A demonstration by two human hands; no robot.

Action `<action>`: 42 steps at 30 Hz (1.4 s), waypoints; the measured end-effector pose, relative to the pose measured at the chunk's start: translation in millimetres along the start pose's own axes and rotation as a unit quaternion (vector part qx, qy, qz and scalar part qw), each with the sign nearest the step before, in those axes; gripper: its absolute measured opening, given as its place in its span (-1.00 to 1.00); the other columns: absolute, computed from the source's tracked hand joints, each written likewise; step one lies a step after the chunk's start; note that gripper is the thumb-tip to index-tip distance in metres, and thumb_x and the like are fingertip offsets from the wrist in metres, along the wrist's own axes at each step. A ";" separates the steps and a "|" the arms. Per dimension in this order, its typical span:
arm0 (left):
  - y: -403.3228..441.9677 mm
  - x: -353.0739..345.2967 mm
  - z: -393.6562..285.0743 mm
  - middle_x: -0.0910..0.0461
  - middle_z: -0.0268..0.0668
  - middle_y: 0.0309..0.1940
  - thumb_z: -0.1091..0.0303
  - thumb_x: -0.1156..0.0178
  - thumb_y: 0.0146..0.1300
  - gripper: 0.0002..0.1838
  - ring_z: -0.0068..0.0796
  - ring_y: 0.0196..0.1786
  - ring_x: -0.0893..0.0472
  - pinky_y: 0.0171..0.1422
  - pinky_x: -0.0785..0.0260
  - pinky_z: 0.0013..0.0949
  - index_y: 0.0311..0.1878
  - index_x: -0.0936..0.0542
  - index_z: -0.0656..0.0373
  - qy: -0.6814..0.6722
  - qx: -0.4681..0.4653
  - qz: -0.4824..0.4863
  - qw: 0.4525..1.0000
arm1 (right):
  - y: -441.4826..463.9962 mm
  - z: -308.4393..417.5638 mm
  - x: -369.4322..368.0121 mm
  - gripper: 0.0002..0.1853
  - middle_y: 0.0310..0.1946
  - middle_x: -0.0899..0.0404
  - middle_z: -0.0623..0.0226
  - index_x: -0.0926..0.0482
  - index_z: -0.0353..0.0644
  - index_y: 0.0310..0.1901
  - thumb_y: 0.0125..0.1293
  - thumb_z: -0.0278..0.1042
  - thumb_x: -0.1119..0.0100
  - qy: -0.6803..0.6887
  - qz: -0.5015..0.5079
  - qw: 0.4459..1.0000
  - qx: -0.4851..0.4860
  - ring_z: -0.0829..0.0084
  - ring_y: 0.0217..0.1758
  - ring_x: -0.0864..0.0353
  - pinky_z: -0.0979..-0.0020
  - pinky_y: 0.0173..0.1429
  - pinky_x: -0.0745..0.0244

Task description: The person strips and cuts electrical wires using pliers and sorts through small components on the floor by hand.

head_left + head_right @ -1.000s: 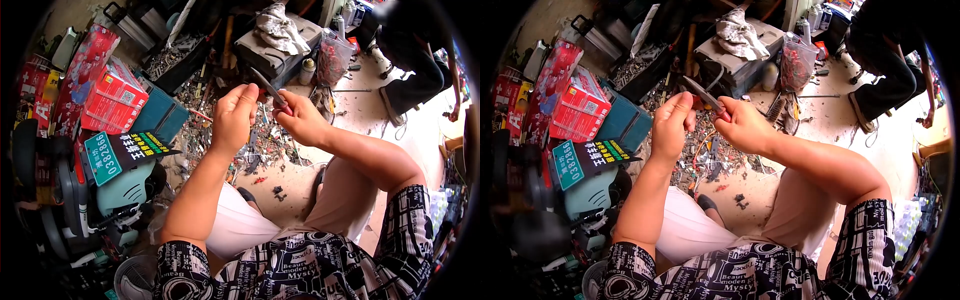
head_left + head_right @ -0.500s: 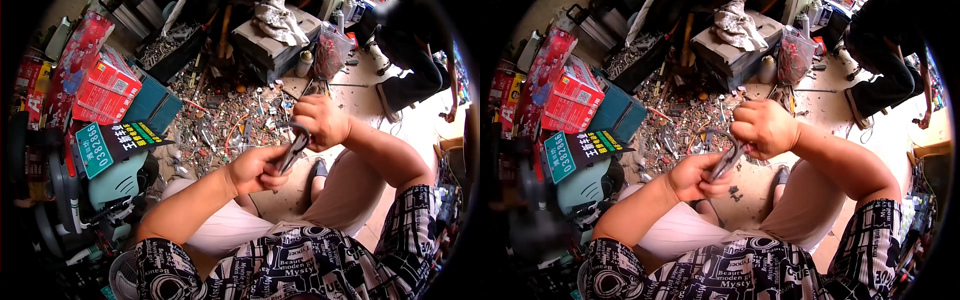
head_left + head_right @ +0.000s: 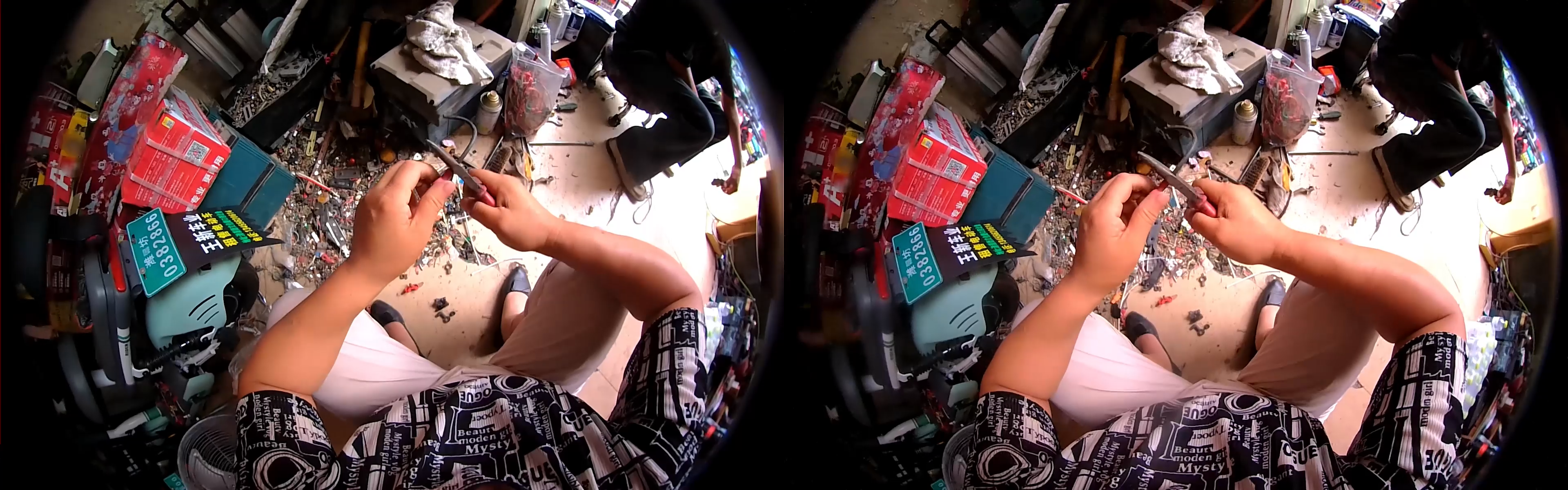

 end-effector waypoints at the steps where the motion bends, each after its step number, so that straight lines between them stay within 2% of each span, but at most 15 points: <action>1: 2.1 1.7 -7.0 -0.56 -0.22 -0.45 0.30 -0.17 0.32 -0.84 -0.32 -0.46 -0.55 -0.39 -0.36 -0.31 -0.27 -0.53 0.21 0.035 -0.022 -0.015 0.999 | 0.8 -3.8 0.1 -0.79 -0.60 -0.29 0.51 -0.32 -0.18 -0.44 0.23 -0.32 -0.12 0.005 0.002 1.000 -0.005 0.64 -0.48 -0.24 0.46 -0.39 -0.28; 6: 13.0 -1.6 -9.3 -0.56 -0.16 -0.46 0.28 -0.10 0.38 -0.79 -0.14 -0.47 -0.54 -0.39 -0.35 -0.25 -0.30 -0.54 0.22 0.078 -0.085 -0.060 0.992 | -2.2 4.6 -1.8 -0.80 -0.59 -0.25 0.55 -0.30 -0.15 -0.45 0.23 -0.33 -0.09 0.081 0.000 0.994 -0.079 0.66 -0.49 -0.19 0.48 -0.43 -0.20; 10: 24.1 -5.9 11.0 -0.47 -0.31 -0.61 0.18 -0.01 0.44 -0.67 -0.44 -0.60 -0.44 -0.51 -0.24 -0.40 -0.35 -0.53 0.22 -0.036 0.033 -0.059 0.997 | 8.7 8.7 3.0 -0.80 -0.60 -0.25 0.53 -0.26 -0.15 -0.46 0.22 -0.37 -0.06 0.090 -0.034 0.995 -0.017 0.64 -0.49 -0.21 0.45 -0.43 -0.21; 12: 17.4 -23.8 39.6 -0.40 -0.45 -0.61 0.13 0.04 0.48 -0.65 -0.69 -0.59 -0.32 -0.53 -0.15 -0.59 -0.36 -0.50 0.17 -0.329 0.219 -0.020 0.918 | 14.6 14.1 12.9 -0.81 -0.62 -0.32 0.40 -0.26 -0.18 -0.45 0.17 -0.37 -0.07 0.029 -0.048 0.998 0.003 0.47 -0.53 -0.31 0.35 -0.41 -0.27; 15: 5.6 -50.7 42.2 -0.20 -0.51 -0.71 0.02 0.09 0.47 -0.59 -0.69 -0.69 -0.16 -0.61 0.01 -0.57 -0.47 -0.37 0.05 -0.546 0.310 0.085 0.773 | 17.5 46.8 24.4 -0.82 -0.54 -0.45 0.11 -0.32 -0.21 -0.40 0.03 -0.38 -0.12 -0.213 -0.069 0.968 0.112 0.01 -0.42 -0.49 0.12 -0.33 -0.37; 19: -13.8 -78.9 30.5 -0.21 -0.49 -0.75 0.00 0.07 0.45 -0.58 -0.64 -0.69 -0.21 -0.59 -0.04 -0.57 -0.53 -0.31 -0.02 -0.676 0.362 0.257 0.587 | 11.7 75.9 30.8 -0.82 -0.50 -0.46 0.13 -0.33 -0.21 -0.40 -0.02 -0.41 -0.11 -0.314 -0.094 0.909 0.258 0.00 -0.40 -0.50 0.11 -0.32 -0.38; 20: -13.7 -79.3 31.2 -0.21 -0.49 -0.75 0.00 0.07 0.45 -0.58 -0.64 -0.69 -0.21 -0.59 -0.04 -0.57 -0.53 -0.31 -0.02 -0.677 0.361 0.257 0.587 | 12.9 75.0 30.0 -0.82 -0.50 -0.46 0.13 -0.33 -0.21 -0.40 -0.02 -0.41 -0.11 -0.315 -0.093 0.908 0.259 0.00 -0.40 -0.50 0.11 -0.32 -0.38; 22: -6.5 -65.8 55.3 -0.31 -0.46 -0.69 -0.02 0.10 0.46 -0.60 -0.64 -0.62 -0.33 -0.54 -0.13 -0.56 -0.45 -0.38 0.01 -0.556 0.358 0.158 0.734 | 18.1 63.9 25.6 -0.82 -0.51 -0.45 0.11 -0.34 -0.22 -0.39 -0.01 -0.40 -0.11 -0.316 -0.070 0.923 0.208 -0.01 -0.40 -0.50 0.10 -0.32 -0.39; 24: 1.2 -53.8 61.9 -0.44 -0.42 -0.52 -0.04 0.14 0.48 -0.62 -0.61 -0.56 -0.36 -0.45 -0.19 -0.54 -0.27 -0.44 0.06 -0.536 0.320 0.097 0.775 | 20.3 60.3 24.6 -0.83 -0.55 -0.45 0.10 -0.33 -0.22 -0.41 0.03 -0.38 -0.10 -0.296 -0.068 0.937 0.173 -0.01 -0.42 -0.49 0.12 -0.32 -0.38; 26: 14.3 -21.5 57.1 -0.55 -0.36 -0.33 -0.05 0.12 0.47 -0.59 -0.62 -0.48 -0.43 -0.39 -0.27 -0.55 -0.12 -0.46 0.12 -0.373 0.233 0.040 0.897 | 27.4 40.4 27.0 -0.84 -0.58 -0.45 0.09 -0.32 -0.21 -0.43 0.07 -0.37 -0.09 -0.184 -0.053 0.979 0.071 -0.01 -0.44 -0.47 0.16 -0.32 -0.38; 30: 27.0 1.8 33.3 -0.56 -0.34 -0.26 0.23 -0.12 0.39 -0.76 -0.71 -0.42 -0.45 -0.34 -0.31 -0.64 -0.04 -0.45 0.18 -0.232 0.074 -0.045 0.969 | 33.0 23.2 26.3 -0.79 -0.65 -0.39 0.18 -0.28 -0.20 -0.46 0.17 -0.34 -0.08 -0.091 -0.060 0.993 0.035 0.31 -0.56 -0.39 0.27 -0.40 -0.34; 31: 27.6 1.6 31.8 -0.55 -0.37 -0.32 0.25 -0.13 0.39 -0.79 -0.71 -0.42 -0.44 -0.34 -0.32 -0.63 -0.07 -0.47 0.20 -0.214 0.070 -0.026 0.974 | 33.4 20.6 24.2 -0.77 -0.67 -0.33 0.31 -0.26 -0.19 -0.47 0.20 -0.33 -0.08 -0.059 -0.053 0.996 0.028 0.50 -0.56 -0.32 0.34 -0.44 -0.30; 36: 25.9 -4.7 53.5 -0.52 -0.42 -0.44 0.26 -0.06 0.43 -0.81 -0.68 -0.44 -0.43 -0.36 -0.32 -0.59 -0.15 -0.52 0.19 -0.286 0.157 0.004 0.945 | 34.1 19.5 10.5 -0.78 -0.62 -0.26 0.49 -0.26 -0.17 -0.47 0.21 -0.33 -0.07 0.015 -0.022 0.999 0.039 0.62 -0.52 -0.24 0.44 -0.44 -0.25; 39: 15.4 -39.0 60.4 -0.51 -0.44 -0.46 0.23 -0.11 0.40 -0.81 -0.65 -0.49 -0.42 -0.37 -0.32 -0.60 -0.20 -0.53 0.15 -0.545 0.271 0.083 0.789 | 32.0 21.0 7.2 -0.80 -0.59 -0.24 0.55 -0.27 -0.15 -0.46 0.22 -0.34 -0.07 0.055 0.007 0.998 0.027 0.66 -0.49 -0.21 0.48 -0.43 -0.22; 42: 16.1 -31.5 62.9 -0.53 -0.42 -0.41 0.22 -0.12 0.40 -0.81 -0.67 -0.47 -0.43 -0.37 -0.32 -0.59 -0.18 -0.51 0.15 -0.508 0.264 0.059 0.818 | 32.4 16.2 3.6 -0.80 -0.58 -0.24 0.56 -0.28 -0.14 -0.46 0.22 -0.33 -0.07 0.071 0.024 0.997 -0.012 0.67 -0.48 -0.21 0.49 -0.44 -0.20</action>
Point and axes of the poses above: each hand's wrist, its own y-axis towards the middle knuckle, its own x-axis out of the back of the hand, z = x × y, the point moved 10 cm from there along y, towards the middle knuckle
